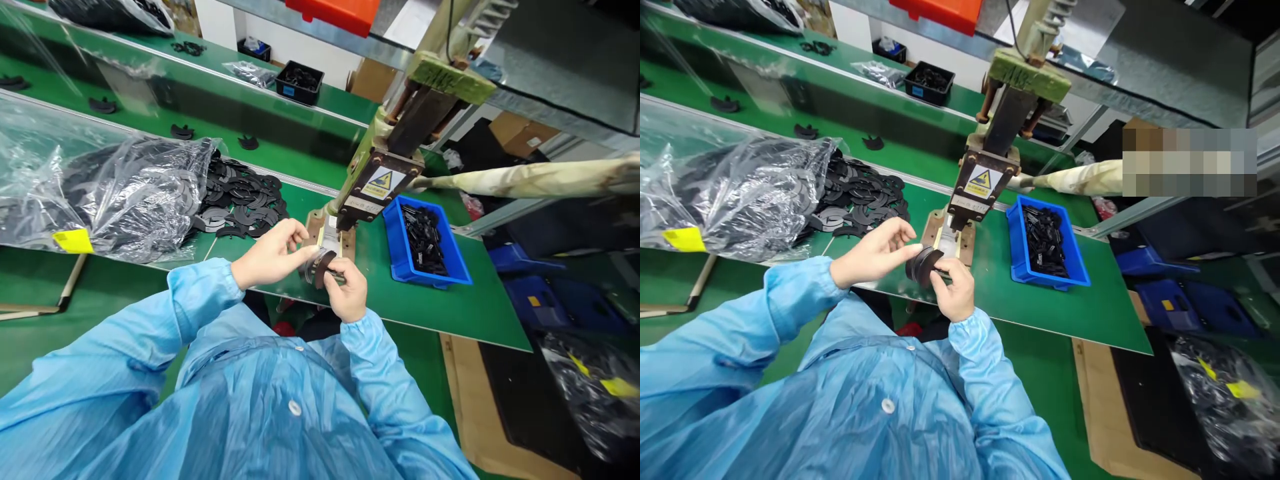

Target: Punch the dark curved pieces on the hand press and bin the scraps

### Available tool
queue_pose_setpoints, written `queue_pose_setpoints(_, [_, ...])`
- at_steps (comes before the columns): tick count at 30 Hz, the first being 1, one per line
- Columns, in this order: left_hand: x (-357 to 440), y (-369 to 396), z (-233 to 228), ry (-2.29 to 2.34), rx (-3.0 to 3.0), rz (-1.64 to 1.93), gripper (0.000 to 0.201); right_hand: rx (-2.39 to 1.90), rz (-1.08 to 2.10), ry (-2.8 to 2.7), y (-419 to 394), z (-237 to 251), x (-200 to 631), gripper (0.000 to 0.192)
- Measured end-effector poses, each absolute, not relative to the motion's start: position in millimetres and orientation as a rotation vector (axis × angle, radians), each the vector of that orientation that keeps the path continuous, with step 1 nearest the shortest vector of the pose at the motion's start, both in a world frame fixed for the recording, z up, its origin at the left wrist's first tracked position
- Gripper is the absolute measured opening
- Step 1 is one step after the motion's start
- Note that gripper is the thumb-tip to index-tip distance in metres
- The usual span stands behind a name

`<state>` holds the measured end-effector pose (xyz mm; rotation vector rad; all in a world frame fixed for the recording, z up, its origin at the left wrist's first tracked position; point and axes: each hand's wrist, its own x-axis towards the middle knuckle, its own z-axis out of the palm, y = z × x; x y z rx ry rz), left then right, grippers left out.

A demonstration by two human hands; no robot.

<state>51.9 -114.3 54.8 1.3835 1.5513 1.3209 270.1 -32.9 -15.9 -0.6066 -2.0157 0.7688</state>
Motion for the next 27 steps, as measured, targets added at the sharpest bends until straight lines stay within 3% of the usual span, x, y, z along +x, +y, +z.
queue_pose_setpoints(4, [59, -117, 58, 1.588, 1.781, 1.146, 0.033, -0.611, 0.686, -2.078, -36, -10, 271, 0.012])
queue_pose_setpoints(11, [73, -114, 51, 1.603, 1.77, 1.02, 0.041, -0.584, 0.611, -2.113, -36, -8, 275, 0.01])
queue_pose_setpoints(18, [67, -103, 40, 1.341, 1.403, 0.954, 0.053, -0.471, 0.643, -2.049, -38, -9, 283, 0.01])
queue_pose_setpoints(23, [66, -102, 36, 1.215, 1.203, 1.129, 0.046, -0.487, 0.727, -1.968, -39, -18, 288, 0.012])
queue_pose_setpoints(27, [65, -99, 29, 1.06, 1.104, 0.995, 0.045, -0.545, 0.814, -1.992, -33, -20, 291, 0.018])
